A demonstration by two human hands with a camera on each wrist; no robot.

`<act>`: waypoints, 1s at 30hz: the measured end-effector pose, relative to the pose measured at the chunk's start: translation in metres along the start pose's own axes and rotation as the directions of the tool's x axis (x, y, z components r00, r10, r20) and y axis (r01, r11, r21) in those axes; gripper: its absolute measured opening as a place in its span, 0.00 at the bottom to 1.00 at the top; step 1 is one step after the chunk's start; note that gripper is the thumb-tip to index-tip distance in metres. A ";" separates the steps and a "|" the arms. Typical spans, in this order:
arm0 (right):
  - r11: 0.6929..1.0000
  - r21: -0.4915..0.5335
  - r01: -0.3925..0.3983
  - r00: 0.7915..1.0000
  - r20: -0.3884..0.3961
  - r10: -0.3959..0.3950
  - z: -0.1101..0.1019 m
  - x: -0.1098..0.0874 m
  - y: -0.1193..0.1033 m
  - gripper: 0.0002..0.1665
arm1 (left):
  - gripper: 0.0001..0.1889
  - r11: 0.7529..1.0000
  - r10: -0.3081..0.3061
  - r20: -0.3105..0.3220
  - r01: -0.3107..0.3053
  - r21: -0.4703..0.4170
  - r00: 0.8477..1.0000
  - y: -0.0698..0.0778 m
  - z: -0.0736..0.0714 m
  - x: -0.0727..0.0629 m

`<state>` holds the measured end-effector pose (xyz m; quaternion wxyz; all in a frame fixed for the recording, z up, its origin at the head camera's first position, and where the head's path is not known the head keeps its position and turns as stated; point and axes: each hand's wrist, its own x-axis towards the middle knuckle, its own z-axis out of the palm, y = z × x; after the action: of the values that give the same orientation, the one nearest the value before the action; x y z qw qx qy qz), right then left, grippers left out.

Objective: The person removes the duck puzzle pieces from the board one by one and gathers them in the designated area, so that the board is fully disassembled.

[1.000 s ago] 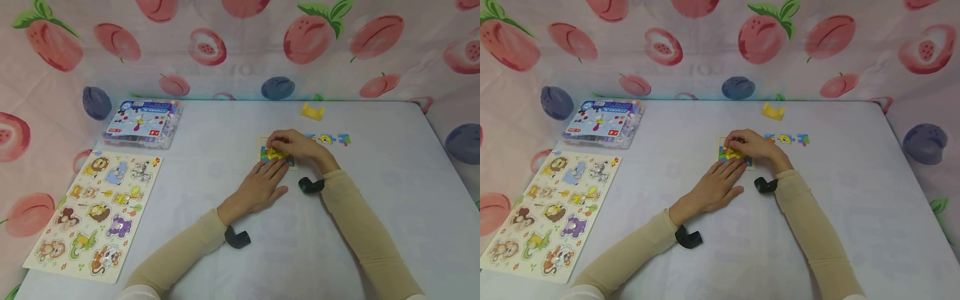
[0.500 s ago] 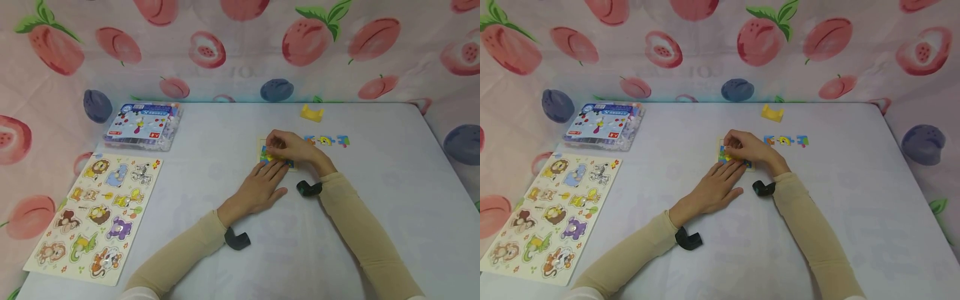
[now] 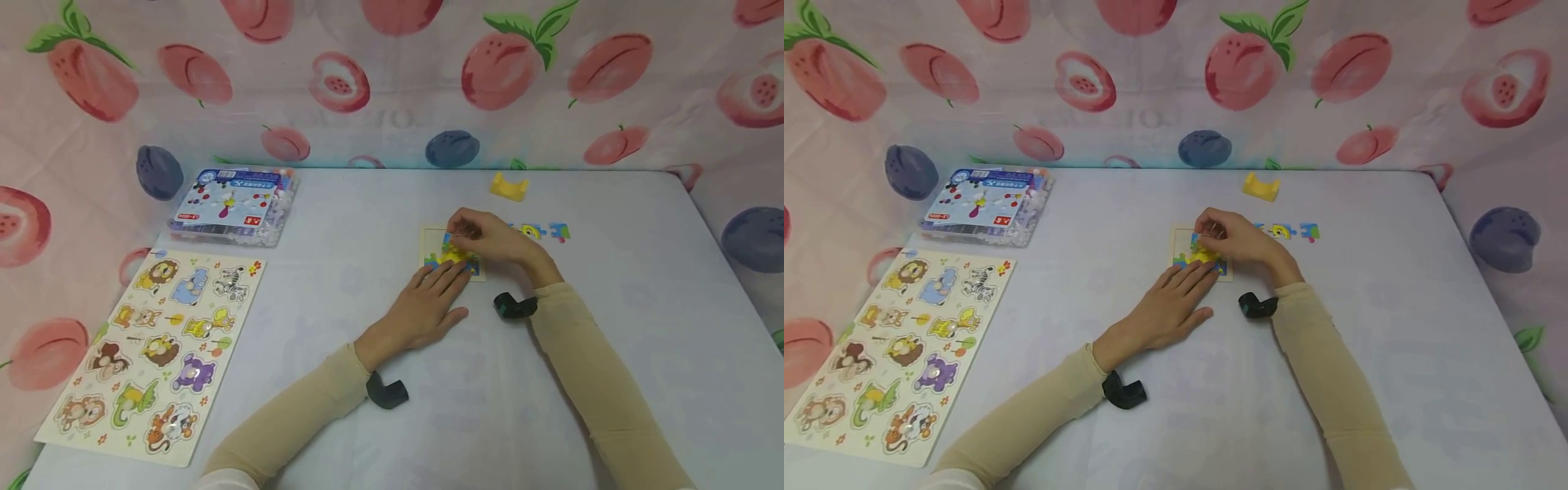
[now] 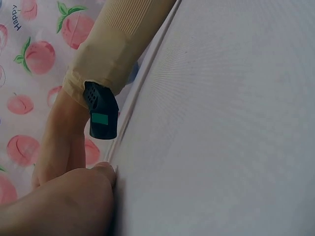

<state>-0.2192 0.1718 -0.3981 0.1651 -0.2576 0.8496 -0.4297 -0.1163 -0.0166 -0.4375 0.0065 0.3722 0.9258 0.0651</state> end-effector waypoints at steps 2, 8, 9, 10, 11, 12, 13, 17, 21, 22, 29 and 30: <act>1.000 -0.012 -0.002 1.000 -0.012 0.002 -0.003 -0.004 -0.006 0.09 | 0.32 1.000 -0.002 0.000 0.002 0.001 1.000 0.000 0.000 0.000; 1.000 -0.020 -0.001 0.998 -0.056 0.000 -0.015 -0.016 -0.016 0.08 | 0.32 1.000 -0.006 0.006 0.006 -0.011 1.000 0.000 0.000 0.000; 1.000 -0.017 -0.005 0.998 -0.059 0.004 -0.017 -0.017 -0.015 0.08 | 0.32 1.000 -0.007 0.006 0.007 -0.012 1.000 0.000 0.000 0.000; 1.000 -0.011 -0.011 0.998 -0.063 0.010 -0.019 -0.018 -0.014 0.09 | 0.32 1.000 -0.007 0.009 0.007 -0.014 1.000 0.000 0.001 0.000; 1.000 -0.009 -0.018 0.998 -0.066 0.018 -0.021 -0.020 -0.013 0.08 | 0.32 1.000 -0.008 0.012 0.008 -0.015 1.000 0.000 0.001 0.000; 1.000 -0.004 -0.027 0.997 -0.067 0.027 -0.023 -0.021 -0.012 0.08 | 0.32 1.000 -0.008 0.013 0.009 -0.015 1.000 0.000 0.001 0.000; 0.999 -0.003 -0.036 0.997 -0.067 0.036 -0.025 -0.022 -0.010 0.08 | 0.32 1.000 -0.011 0.017 0.011 -0.018 1.000 0.000 0.001 0.000; 0.997 -0.005 -0.078 0.994 -0.081 0.078 -0.031 -0.024 0.002 0.07 | 0.33 1.000 -0.019 0.033 0.020 -0.020 0.999 0.000 0.003 0.000; 0.994 -0.012 -0.110 0.990 -0.094 0.108 -0.036 -0.023 0.020 0.07 | 0.33 1.000 -0.023 0.041 0.024 -0.016 0.999 0.000 0.004 0.001; 0.993 -0.016 -0.116 0.989 -0.095 0.114 -0.037 -0.023 0.023 0.08 | 0.33 1.000 -0.024 0.042 0.024 -0.017 0.999 0.000 0.003 0.001; 0.985 -0.048 -0.165 0.983 -0.090 0.161 -0.043 -0.027 0.030 0.10 | 0.33 0.999 -0.018 0.042 0.020 -0.026 0.999 0.000 0.002 0.000; 0.984 -0.049 -0.172 0.982 -0.089 0.168 -0.044 -0.028 0.031 0.10 | 0.33 1.000 -0.018 0.040 0.019 -0.025 0.999 0.000 0.001 0.000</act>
<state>-0.2279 0.2316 -0.3964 0.1578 -0.1703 0.8865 -0.4003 -0.1162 -0.0162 -0.4388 0.0303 0.3649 0.9280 0.0693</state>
